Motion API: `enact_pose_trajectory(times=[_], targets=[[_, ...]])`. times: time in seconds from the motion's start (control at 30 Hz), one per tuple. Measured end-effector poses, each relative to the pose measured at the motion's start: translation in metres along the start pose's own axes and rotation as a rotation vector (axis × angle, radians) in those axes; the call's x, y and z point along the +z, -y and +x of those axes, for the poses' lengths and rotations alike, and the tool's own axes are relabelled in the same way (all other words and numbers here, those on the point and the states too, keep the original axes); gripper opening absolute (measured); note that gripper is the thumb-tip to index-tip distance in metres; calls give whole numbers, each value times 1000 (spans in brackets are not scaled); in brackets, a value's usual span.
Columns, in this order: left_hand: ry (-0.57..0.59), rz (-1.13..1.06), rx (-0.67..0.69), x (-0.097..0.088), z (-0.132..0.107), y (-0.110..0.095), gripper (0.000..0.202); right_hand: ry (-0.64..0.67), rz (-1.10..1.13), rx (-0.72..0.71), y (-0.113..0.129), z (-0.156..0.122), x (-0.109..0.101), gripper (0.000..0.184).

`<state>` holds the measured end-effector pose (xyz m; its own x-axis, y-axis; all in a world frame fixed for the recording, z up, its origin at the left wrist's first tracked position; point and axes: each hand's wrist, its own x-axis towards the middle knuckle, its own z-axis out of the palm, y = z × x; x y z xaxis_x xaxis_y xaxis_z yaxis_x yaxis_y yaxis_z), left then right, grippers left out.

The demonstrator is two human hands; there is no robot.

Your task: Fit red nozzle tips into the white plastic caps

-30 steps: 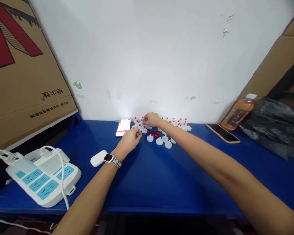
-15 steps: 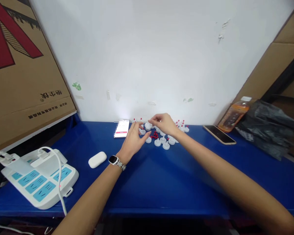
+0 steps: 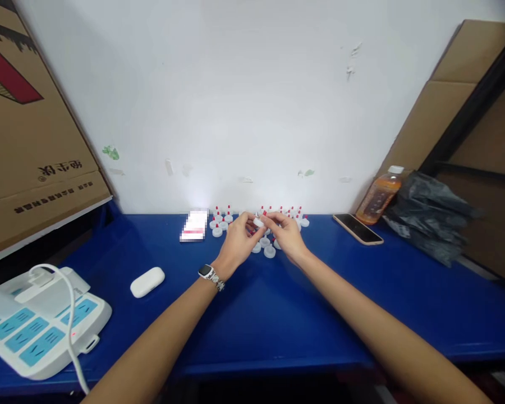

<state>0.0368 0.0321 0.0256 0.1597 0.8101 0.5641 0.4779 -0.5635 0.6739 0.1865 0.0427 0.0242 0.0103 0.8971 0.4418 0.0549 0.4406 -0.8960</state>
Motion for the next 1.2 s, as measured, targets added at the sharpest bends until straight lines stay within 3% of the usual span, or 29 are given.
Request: enact_pose_trajectory(times=[0.2,0.37,0.53,0.8,0.9,1.0,1.1,1.2], targets=[[37,142,35,-7,-14,5,28,77,103,49,-2,-6,2,34],[86,27,31,-17,-17,1,17,122,-32,42,0,-9,-7,31],[116,29,9,-13,-18,-6,21,197,-420,-253,14,-17,-10,9],[256,69,32,-16,-17,2,26,226,-468,-401,20,-20,-9,12],[183,53,27,-16,-16,1,27,172,-383,-328,20,-21,-8,20],[126,73,27,-13,-17,-3,28,183,-202,-73,17,-22,-2,33],[167,130,85,-10,-18,-8,28,224,-56,136,11,-23,6,38],[187,206,159,-9,-18,-10,26,133,-97,78,8,-24,11,35]])
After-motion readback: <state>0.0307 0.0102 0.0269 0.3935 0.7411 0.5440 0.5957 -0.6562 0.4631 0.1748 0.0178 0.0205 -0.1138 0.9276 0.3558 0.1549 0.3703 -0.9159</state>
